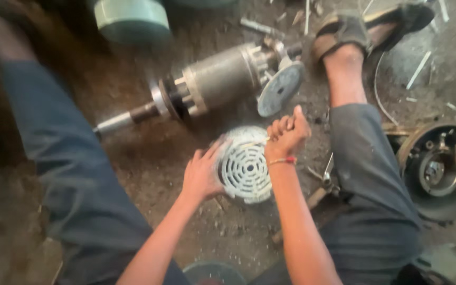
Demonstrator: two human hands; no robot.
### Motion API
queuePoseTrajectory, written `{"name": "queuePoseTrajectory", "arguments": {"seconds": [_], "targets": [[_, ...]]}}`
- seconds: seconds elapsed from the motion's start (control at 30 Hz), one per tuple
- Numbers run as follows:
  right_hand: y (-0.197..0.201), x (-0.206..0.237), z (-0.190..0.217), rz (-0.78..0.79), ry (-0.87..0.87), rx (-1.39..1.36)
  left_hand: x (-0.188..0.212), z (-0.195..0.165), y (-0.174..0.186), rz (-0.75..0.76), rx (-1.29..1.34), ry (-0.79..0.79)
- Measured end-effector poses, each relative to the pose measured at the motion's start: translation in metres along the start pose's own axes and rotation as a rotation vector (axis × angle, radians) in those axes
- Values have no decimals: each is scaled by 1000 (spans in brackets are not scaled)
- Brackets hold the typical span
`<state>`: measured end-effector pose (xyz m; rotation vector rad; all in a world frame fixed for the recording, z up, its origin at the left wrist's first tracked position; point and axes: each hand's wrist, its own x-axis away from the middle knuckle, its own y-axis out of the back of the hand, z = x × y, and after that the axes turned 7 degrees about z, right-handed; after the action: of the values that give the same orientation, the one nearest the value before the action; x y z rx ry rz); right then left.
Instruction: The person sits on the workshop floor and scrapes white residue off a round metal fan cover using a small hand scraper, rotating the cover to work different areas and turning it over to clean the other side.
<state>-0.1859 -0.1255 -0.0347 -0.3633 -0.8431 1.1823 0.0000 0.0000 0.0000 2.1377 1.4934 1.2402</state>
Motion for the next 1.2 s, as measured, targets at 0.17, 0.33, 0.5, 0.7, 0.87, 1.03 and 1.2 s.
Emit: {"name": "queuePoseTrajectory", "arguments": {"seconds": [0.17, 0.33, 0.5, 0.7, 0.87, 1.03, 1.2], "targets": [[-8, -9, 22, -23, 22, -6, -3, 3, -8, -72, -11, -61], [-10, -1, -7, -9, 64, 128, -5, 10, -14, -76, -15, -83], [0, -14, 26, 73, 27, -36, -8, 8, -13, -49, -8, -40], [-3, -1, -4, 34, -20, 86, -10, 13, -14, -80, -38, -63], [3, -8, 22, 62, 31, -27, -5, 11, -20, -54, -11, -53], [0, 4, 2, 68, -49, 126, -3, 11, -29, -118, 16, -100], [-1, 6, 11, 97, 42, -21, 0, 8, -31, -55, 0, -44]]}}
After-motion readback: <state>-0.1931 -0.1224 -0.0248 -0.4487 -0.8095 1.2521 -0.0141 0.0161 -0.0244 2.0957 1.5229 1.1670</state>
